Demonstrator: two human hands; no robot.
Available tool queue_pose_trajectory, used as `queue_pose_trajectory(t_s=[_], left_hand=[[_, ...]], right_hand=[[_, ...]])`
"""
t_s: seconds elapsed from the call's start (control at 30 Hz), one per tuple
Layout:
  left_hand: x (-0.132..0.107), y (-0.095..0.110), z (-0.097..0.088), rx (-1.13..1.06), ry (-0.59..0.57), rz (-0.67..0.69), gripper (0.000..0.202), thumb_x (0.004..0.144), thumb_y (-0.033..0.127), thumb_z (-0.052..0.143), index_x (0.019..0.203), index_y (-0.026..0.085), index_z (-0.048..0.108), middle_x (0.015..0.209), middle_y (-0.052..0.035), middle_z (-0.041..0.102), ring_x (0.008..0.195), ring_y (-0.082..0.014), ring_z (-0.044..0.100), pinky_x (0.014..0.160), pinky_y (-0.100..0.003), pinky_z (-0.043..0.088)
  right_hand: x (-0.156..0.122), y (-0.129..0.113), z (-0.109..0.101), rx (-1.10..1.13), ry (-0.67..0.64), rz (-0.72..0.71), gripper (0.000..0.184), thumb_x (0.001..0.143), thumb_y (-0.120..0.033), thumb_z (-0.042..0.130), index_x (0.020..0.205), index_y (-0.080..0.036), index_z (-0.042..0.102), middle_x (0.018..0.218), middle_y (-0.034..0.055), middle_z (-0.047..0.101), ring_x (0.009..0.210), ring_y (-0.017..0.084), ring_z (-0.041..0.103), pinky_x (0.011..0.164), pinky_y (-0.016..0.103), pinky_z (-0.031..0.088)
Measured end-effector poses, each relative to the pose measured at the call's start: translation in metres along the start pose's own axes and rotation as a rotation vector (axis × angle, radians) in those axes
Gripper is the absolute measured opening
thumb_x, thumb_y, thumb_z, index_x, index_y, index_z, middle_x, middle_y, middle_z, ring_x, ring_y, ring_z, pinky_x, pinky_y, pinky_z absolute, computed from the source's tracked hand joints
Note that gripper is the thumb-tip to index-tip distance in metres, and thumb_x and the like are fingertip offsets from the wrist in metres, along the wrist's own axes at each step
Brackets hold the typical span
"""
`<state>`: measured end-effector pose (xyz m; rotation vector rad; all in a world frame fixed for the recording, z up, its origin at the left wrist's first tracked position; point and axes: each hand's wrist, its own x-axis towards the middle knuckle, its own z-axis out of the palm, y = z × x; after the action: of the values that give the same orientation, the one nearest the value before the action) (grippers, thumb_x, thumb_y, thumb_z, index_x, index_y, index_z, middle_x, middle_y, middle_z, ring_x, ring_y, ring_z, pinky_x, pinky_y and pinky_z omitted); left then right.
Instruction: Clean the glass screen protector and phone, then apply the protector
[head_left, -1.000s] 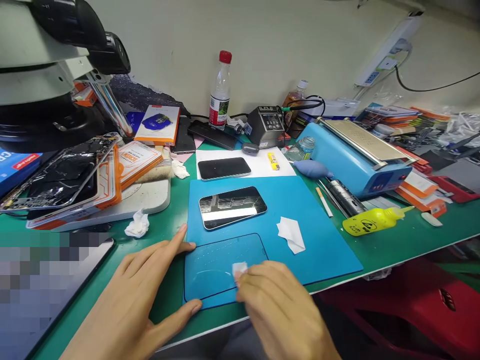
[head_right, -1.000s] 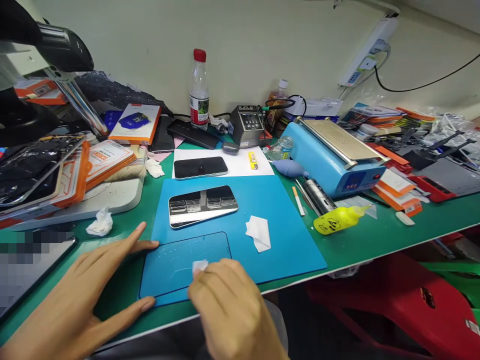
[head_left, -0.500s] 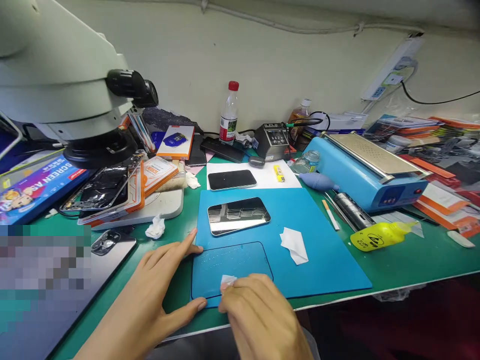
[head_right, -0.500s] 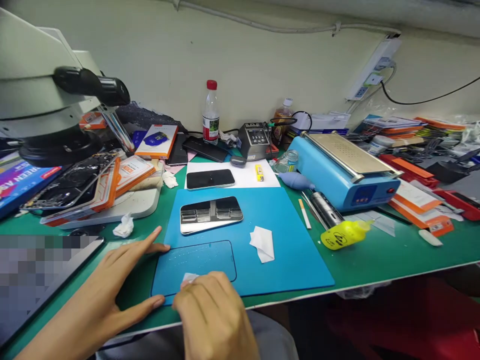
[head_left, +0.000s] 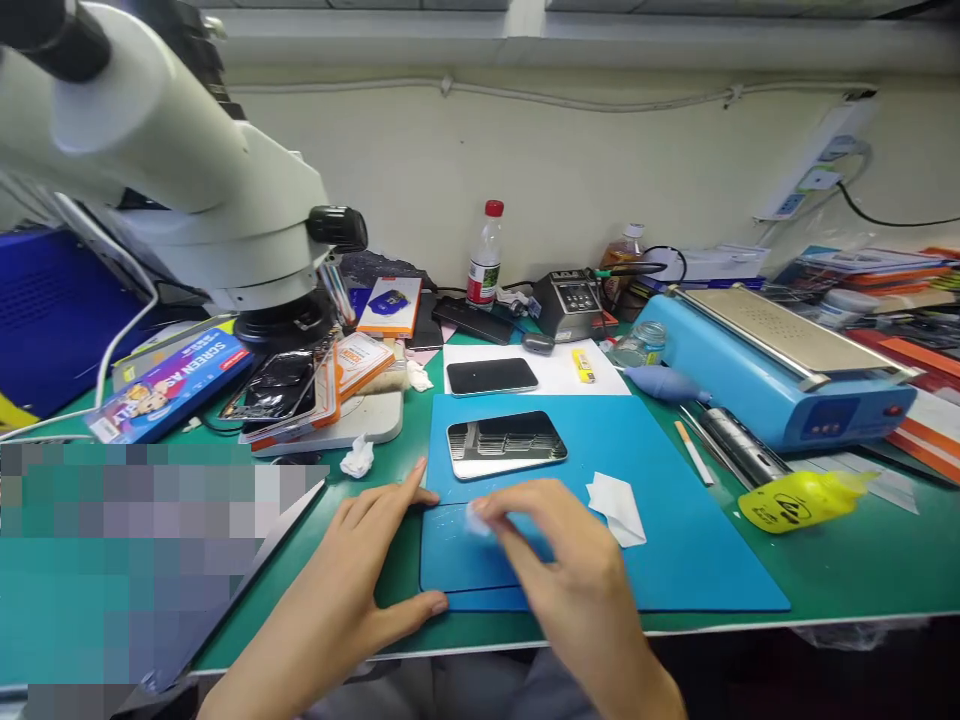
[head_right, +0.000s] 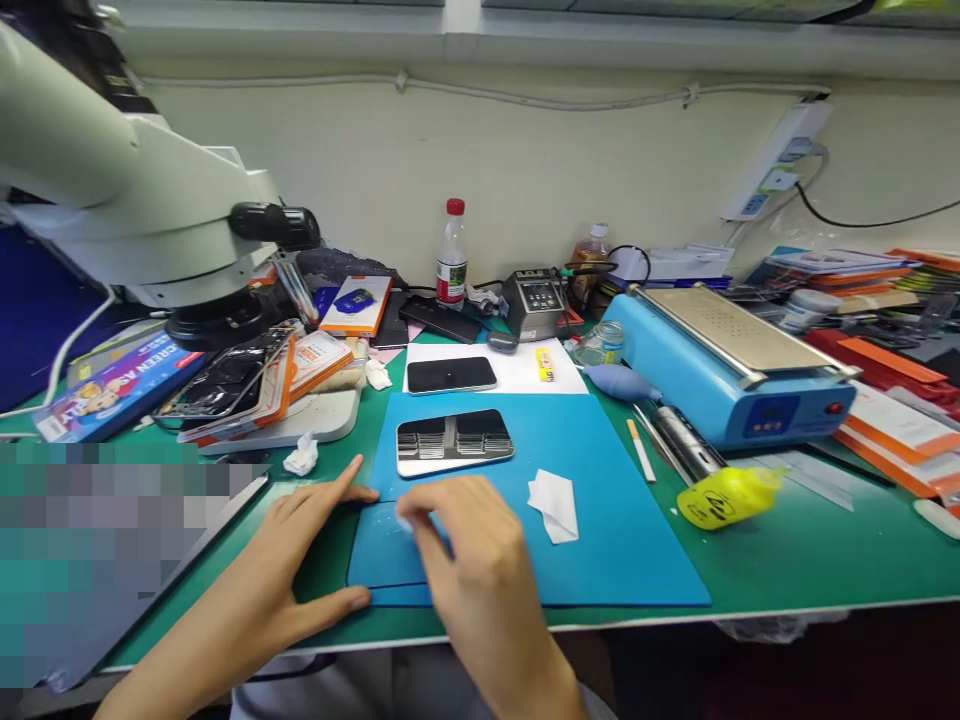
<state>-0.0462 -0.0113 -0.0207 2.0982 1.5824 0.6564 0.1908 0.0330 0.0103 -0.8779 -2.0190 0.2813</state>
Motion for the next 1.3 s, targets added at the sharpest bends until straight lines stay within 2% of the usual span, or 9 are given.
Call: queue_pose_trajectory(t_s=[0.1,0.2,0.37,0.53,0.73,0.97,1.17,1.3], left_hand=[[0.000,0.002,-0.003,-0.038,0.012,-0.001,0.119,0.093,0.024,0.084,0.176,0.049,0.003,0.162,-0.0047,0.059,0.147,-0.0338,0.057,0.120,-0.053,0.051],[0.000,-0.001,-0.003,-0.056,0.033,0.005,0.125,0.088,0.026,0.090,0.176,0.049,0.004,0.163,-0.0058,0.057,0.149,-0.0350,0.057,0.121,-0.055,0.051],[0.001,-0.003,0.001,-0.060,0.053,-0.011,0.134,0.085,0.031,0.095,0.174,0.052,-0.004,0.167,-0.0064,0.053,0.154,-0.0367,0.051,0.122,-0.059,0.049],[0.003,0.003,-0.001,-0.065,0.053,-0.008,0.142,0.082,0.033,0.099,0.172,0.055,-0.010,0.165,-0.0056,0.054,0.151,-0.0370,0.053,0.121,-0.062,0.049],[0.006,0.005,-0.005,-0.068,0.049,0.004,0.146,0.080,0.032,0.101,0.172,0.053,-0.010,0.160,-0.0066,0.058,0.146,-0.0370,0.058,0.117,-0.059,0.052],[0.008,0.007,-0.004,-0.025,0.059,0.059,0.156,0.076,0.028,0.103,0.171,0.049,-0.019,0.151,-0.0074,0.065,0.137,-0.0370,0.064,0.109,-0.057,0.056],[0.004,0.004,-0.005,0.031,0.048,0.138,0.130,0.091,0.026,0.090,0.175,0.040,-0.008,0.152,-0.0089,0.063,0.140,-0.0346,0.062,0.112,-0.052,0.052],[0.005,0.006,-0.008,0.068,0.053,0.170,0.118,0.093,0.026,0.087,0.176,0.032,0.003,0.150,-0.0112,0.064,0.138,-0.0345,0.062,0.110,-0.051,0.052]], right_hand=[[0.008,0.005,0.000,-0.018,-0.027,0.027,0.016,0.104,-0.009,0.065,0.104,-0.025,0.066,0.095,-0.0024,0.076,0.088,0.015,0.071,0.081,0.028,0.052],[0.014,0.003,0.014,-0.027,-0.088,0.002,0.018,0.103,-0.008,0.064,0.100,-0.026,0.067,0.092,-0.0032,0.076,0.085,0.016,0.070,0.080,0.029,0.051],[0.020,-0.002,0.039,-0.064,-0.143,-0.003,0.018,0.104,-0.009,0.063,0.095,-0.025,0.064,0.087,-0.0039,0.073,0.080,0.015,0.066,0.075,0.030,0.049],[0.019,-0.002,0.049,-0.099,-0.178,-0.043,0.018,0.105,-0.008,0.060,0.097,-0.024,0.063,0.089,-0.0019,0.070,0.081,0.017,0.062,0.075,0.030,0.046],[0.020,-0.002,0.045,-0.079,-0.261,-0.114,0.021,0.108,-0.007,0.054,0.098,-0.023,0.064,0.088,-0.0009,0.067,0.081,0.016,0.058,0.076,0.030,0.045],[0.020,-0.004,0.035,0.003,-0.368,-0.160,0.020,0.108,-0.007,0.054,0.100,-0.023,0.063,0.088,-0.0019,0.069,0.079,0.014,0.057,0.075,0.029,0.044],[0.017,-0.010,0.020,0.105,-0.447,-0.146,0.022,0.106,-0.005,0.056,0.097,-0.024,0.060,0.087,-0.0029,0.068,0.081,0.014,0.059,0.077,0.028,0.048],[0.014,-0.011,0.010,0.145,-0.480,-0.097,0.025,0.101,0.000,0.059,0.099,-0.025,0.061,0.092,-0.0050,0.072,0.091,0.013,0.064,0.083,0.029,0.049]])
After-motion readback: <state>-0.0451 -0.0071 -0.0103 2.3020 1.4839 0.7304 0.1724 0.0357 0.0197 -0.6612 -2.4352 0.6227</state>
